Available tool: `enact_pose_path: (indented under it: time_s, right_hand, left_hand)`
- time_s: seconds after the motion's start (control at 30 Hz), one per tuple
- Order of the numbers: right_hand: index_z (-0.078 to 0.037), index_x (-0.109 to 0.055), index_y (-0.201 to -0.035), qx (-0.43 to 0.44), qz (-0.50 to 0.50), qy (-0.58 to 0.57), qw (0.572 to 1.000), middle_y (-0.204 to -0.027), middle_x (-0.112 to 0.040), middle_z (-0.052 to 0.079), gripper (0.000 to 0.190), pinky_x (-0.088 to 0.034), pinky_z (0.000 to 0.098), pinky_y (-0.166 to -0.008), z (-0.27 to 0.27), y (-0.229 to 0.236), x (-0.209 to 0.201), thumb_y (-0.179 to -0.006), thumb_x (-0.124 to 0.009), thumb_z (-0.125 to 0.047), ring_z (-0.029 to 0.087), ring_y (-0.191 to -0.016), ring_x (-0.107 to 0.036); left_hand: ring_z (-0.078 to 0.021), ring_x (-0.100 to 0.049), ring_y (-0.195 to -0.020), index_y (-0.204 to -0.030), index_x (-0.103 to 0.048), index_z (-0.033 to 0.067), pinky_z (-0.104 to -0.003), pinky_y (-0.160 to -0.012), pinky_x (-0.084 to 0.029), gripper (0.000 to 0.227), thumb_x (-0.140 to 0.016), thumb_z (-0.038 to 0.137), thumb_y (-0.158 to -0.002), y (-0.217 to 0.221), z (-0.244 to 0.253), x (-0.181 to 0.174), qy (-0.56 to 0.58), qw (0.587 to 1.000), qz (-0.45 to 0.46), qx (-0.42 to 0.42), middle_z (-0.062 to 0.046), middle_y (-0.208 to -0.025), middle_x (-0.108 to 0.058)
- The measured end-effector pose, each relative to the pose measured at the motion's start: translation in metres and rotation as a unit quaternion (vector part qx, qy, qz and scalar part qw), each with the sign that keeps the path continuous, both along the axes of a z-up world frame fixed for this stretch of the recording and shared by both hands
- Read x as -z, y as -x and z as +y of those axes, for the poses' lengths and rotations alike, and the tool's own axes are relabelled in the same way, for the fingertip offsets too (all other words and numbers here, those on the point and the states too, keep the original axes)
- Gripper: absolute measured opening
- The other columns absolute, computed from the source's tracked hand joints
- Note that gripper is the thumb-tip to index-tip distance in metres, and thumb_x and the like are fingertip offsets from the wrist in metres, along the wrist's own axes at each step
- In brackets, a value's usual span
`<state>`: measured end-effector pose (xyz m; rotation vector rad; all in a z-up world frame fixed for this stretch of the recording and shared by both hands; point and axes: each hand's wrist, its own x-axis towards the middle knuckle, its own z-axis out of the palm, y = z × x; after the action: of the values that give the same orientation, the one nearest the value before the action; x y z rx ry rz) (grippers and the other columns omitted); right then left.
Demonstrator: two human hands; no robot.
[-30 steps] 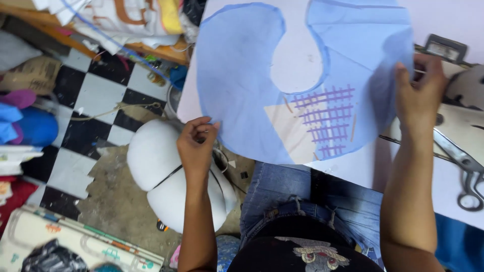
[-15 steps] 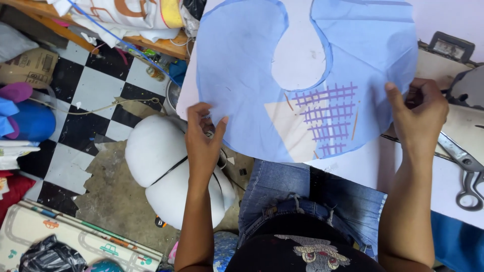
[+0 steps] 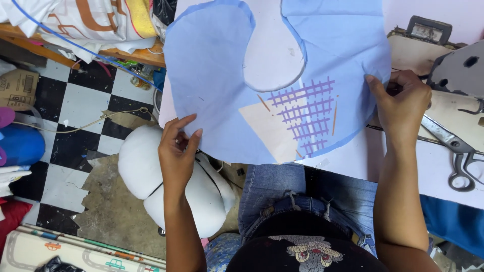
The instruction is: Cutting a pattern out of blue fabric using scissors and then arranging and unfolding the fabric pieces on a sewing table.
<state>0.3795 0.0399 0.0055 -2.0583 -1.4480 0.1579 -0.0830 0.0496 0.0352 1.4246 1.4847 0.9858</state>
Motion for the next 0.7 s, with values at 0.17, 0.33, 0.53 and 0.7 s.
enact_pose_path:
  time_s: [0.17, 0.33, 0.53, 0.7]
  right_hand:
    - [-0.002, -0.073, -0.101, -0.011, 0.015, -0.004, 1.000, -0.096, -0.072, 0.009, 0.028, -0.051, 0.0353, -0.071, 0.000, 0.003, -0.003, -0.108, -0.090, -0.023, 0.019, -0.081, -0.065]
    - [-0.003, -0.073, -0.103, -0.040, 0.013, -0.012, 0.999, -0.099, -0.069, 0.009, 0.024, -0.048, 0.0379, -0.080, -0.004, 0.007, -0.009, -0.112, -0.086, -0.021, 0.022, -0.093, -0.062]
    - [-0.002, -0.070, -0.096, -0.067, 0.011, 0.000, 0.998, -0.112, -0.057, 0.017, 0.032, -0.047, 0.0401, -0.084, -0.013, 0.018, -0.020, -0.111, -0.085, -0.026, 0.028, -0.100, -0.059]
    - [0.001, -0.062, -0.094, -0.024, -0.011, -0.035, 0.999, -0.120, -0.054, 0.021, 0.036, -0.045, 0.0463, -0.098, -0.044, 0.037, -0.014, -0.098, -0.081, -0.030, 0.036, -0.115, -0.056]
  left_hand:
    - [-0.0097, -0.046, -0.074, -0.133, -0.068, 0.0115, -0.023, -0.078, -0.050, 0.035, -0.070, 0.017, -0.099, 0.005, -0.001, 0.004, 0.015, 0.999, 0.038, 0.011, -0.008, -0.129, -0.055]
    - [-0.0141, -0.051, -0.083, -0.139, -0.063, 0.0102, -0.027, -0.081, -0.053, 0.044, -0.073, 0.020, -0.097, 0.002, -0.001, 0.000, -0.018, 0.996, 0.075, 0.041, -0.010, -0.133, -0.056]
    - [-0.0202, -0.055, -0.118, -0.140, -0.063, 0.0166, -0.029, -0.079, -0.055, 0.047, -0.074, 0.024, -0.096, -0.002, -0.002, -0.010, -0.006, 0.992, 0.106, 0.070, -0.008, -0.129, -0.050]
    - [-0.0262, -0.055, -0.124, -0.139, -0.066, 0.0172, -0.034, -0.078, -0.053, 0.053, -0.080, 0.023, -0.088, -0.001, -0.011, 0.015, -0.006, 0.985, 0.129, 0.116, -0.013, -0.130, -0.050]
